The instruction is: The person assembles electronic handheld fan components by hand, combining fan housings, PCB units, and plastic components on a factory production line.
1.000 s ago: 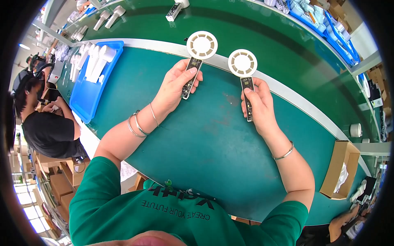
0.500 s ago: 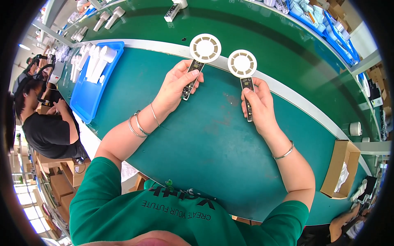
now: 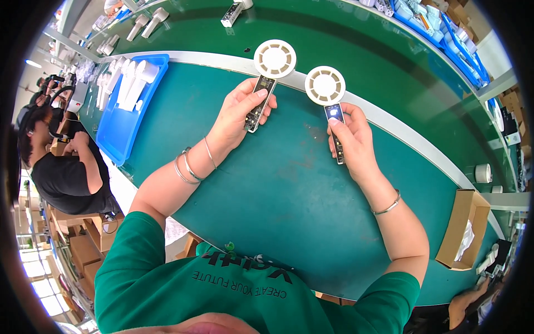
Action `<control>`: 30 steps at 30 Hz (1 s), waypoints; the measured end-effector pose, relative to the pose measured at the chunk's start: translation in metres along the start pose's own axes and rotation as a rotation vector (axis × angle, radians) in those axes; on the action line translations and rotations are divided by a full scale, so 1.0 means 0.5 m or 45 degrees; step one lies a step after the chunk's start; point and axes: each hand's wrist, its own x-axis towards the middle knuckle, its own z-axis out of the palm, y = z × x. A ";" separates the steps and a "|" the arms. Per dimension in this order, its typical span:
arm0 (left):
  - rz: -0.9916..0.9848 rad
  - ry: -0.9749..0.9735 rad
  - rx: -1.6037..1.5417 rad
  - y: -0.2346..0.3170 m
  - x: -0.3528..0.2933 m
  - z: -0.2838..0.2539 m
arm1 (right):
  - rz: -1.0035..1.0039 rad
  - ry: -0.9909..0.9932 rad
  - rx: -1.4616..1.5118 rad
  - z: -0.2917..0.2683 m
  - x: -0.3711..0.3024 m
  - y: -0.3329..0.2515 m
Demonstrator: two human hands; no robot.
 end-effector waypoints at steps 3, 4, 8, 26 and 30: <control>0.005 0.003 0.008 0.000 -0.001 0.002 | 0.006 0.003 -0.011 -0.002 0.000 0.001; 0.001 -0.001 0.011 0.001 -0.001 0.002 | 0.006 0.001 -0.015 -0.003 0.000 0.001; -0.007 0.003 0.025 0.002 -0.003 0.002 | 0.011 -0.003 -0.017 -0.001 0.000 0.003; -0.011 -0.028 0.027 0.004 -0.002 0.001 | 0.042 0.006 0.049 -0.004 0.000 -0.004; -0.014 -0.024 -0.022 0.002 -0.001 -0.003 | 0.038 -0.004 0.067 -0.006 0.001 -0.002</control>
